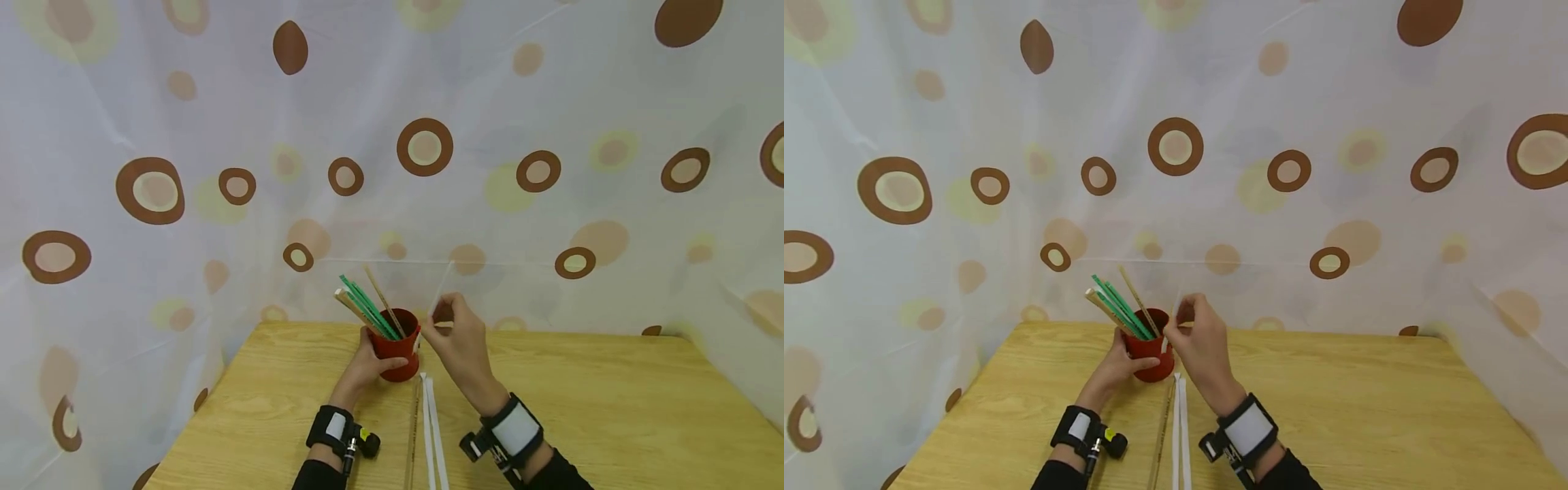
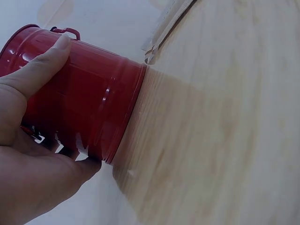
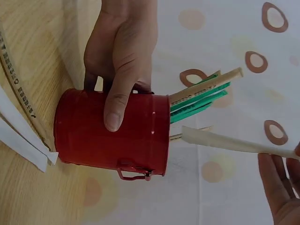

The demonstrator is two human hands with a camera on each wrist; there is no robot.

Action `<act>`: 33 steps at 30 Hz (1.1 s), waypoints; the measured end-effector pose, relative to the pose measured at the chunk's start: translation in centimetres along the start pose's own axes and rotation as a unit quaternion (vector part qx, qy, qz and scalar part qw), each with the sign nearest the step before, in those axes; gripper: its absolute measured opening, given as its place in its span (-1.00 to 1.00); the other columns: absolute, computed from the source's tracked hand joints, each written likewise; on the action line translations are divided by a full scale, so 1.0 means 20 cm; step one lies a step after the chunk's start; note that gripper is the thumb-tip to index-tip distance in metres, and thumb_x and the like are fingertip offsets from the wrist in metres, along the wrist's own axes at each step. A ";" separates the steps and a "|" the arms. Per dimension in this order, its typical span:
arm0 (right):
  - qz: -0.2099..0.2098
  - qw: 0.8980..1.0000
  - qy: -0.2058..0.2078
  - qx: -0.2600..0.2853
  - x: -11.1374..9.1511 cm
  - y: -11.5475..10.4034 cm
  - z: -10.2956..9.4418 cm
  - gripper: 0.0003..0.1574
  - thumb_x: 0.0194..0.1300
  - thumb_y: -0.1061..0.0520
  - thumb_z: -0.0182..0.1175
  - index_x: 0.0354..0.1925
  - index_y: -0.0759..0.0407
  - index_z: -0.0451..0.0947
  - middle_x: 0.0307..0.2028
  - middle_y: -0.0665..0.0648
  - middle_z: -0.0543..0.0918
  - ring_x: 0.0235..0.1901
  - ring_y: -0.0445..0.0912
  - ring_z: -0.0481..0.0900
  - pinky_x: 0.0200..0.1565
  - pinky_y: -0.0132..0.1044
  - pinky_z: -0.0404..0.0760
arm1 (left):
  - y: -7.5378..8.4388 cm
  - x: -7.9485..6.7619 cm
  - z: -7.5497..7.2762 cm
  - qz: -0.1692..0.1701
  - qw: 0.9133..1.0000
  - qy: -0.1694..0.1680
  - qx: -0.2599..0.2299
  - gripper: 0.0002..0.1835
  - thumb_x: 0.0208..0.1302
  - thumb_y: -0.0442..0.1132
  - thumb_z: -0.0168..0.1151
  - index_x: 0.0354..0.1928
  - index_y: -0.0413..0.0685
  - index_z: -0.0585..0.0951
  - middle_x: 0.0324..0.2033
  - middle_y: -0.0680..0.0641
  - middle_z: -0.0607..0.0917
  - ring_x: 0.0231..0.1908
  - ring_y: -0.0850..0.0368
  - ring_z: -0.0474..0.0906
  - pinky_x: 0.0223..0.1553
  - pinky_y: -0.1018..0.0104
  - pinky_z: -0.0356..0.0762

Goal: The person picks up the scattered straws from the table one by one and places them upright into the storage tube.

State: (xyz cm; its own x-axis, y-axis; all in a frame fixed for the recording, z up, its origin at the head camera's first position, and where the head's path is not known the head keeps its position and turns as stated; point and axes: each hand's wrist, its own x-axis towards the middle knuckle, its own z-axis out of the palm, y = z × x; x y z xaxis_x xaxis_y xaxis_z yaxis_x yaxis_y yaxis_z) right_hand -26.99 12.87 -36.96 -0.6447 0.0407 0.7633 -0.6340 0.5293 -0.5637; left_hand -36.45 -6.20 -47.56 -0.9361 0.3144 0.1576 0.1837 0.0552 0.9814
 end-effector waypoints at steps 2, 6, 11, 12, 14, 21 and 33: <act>-0.015 1.000 0.006 0.009 0.06 0.03 0.06 -0.73 0.28 0.36 0.27 -0.07 0.29 0.44 -0.28 0.14 0.62 -0.25 -0.04 0.70 -0.27 -0.31 0.74 | 0.00 0.00 0.00 -0.004 1.000 0.001 -0.002 0.02 0.11 -0.31 0.56 0.44 -0.10 0.02 0.37 -0.27 0.32 0.37 -0.20 0.30 0.42 -0.16 0.19; -0.016 1.000 -0.007 -0.003 0.16 0.09 0.18 -0.77 0.31 0.35 0.25 -0.09 0.30 0.44 -0.28 0.15 0.61 -0.22 -0.01 0.71 -0.22 -0.23 0.75 | 0.00 0.00 -0.01 -0.007 1.000 0.000 -0.010 0.03 0.09 -0.32 0.57 0.43 -0.07 0.02 0.37 -0.23 0.35 0.38 -0.17 0.29 0.45 -0.15 0.14; -0.007 0.993 -0.091 -0.071 0.22 0.14 0.29 -0.77 0.27 0.33 0.29 -0.15 0.27 0.44 -0.37 0.13 0.57 -0.36 -0.04 0.60 -0.30 -0.20 0.66 | 0.01 0.00 -0.01 -0.011 1.000 0.004 -0.006 0.03 0.10 -0.31 0.57 0.43 -0.06 0.02 0.38 -0.22 0.34 0.40 -0.15 0.26 0.48 -0.13 0.08; -0.005 0.990 -0.112 -0.086 0.22 0.15 0.31 -0.77 0.27 0.33 0.29 -0.17 0.26 0.44 -0.39 0.11 0.55 -0.39 -0.05 0.56 -0.33 -0.21 0.62 | 0.01 0.00 -0.01 -0.008 1.000 0.003 -0.003 0.03 0.11 -0.31 0.56 0.44 -0.07 0.01 0.38 -0.22 0.33 0.40 -0.16 0.26 0.47 -0.14 0.08; -0.002 0.982 -0.151 -0.111 0.23 0.15 0.34 -0.77 0.25 0.34 0.29 -0.19 0.24 0.43 -0.43 0.08 0.50 -0.45 -0.08 0.47 -0.37 -0.24 0.54 | 0.01 0.01 -0.01 -0.006 1.000 0.001 -0.004 0.03 0.12 -0.31 0.55 0.45 -0.07 0.00 0.39 -0.22 0.33 0.40 -0.15 0.25 0.48 -0.11 0.08; 0.027 0.950 -0.245 -0.194 0.22 0.17 0.40 -0.72 0.18 0.39 0.31 -0.26 0.25 0.38 -0.46 0.13 0.53 -0.46 -0.03 0.55 -0.39 -0.19 0.57 | 0.01 0.01 0.00 -0.008 1.000 -0.005 -0.017 0.02 0.13 -0.32 0.54 0.45 -0.06 0.00 0.39 -0.20 0.33 0.41 -0.13 0.26 0.47 -0.09 0.10; 0.089 0.933 -0.275 -0.216 0.22 0.15 0.41 -0.74 0.22 0.37 0.32 -0.24 0.31 0.40 -0.39 0.22 0.58 -0.37 0.10 0.67 -0.35 -0.13 0.66 | -0.01 0.00 0.02 0.002 1.000 -0.010 -0.006 -0.01 0.15 -0.30 0.53 0.43 -0.07 0.02 0.37 -0.23 0.36 0.39 -0.18 0.29 0.46 -0.13 0.12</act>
State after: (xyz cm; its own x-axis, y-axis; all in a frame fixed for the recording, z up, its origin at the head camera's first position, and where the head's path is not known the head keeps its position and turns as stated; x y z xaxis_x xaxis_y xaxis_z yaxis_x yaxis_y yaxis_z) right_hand -35.33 7.66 -37.88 -0.9203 -0.2176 0.3252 -0.3415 0.8523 -0.3962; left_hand -36.45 -5.87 -47.70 -0.9295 0.3326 0.1597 0.1838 0.0422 0.9821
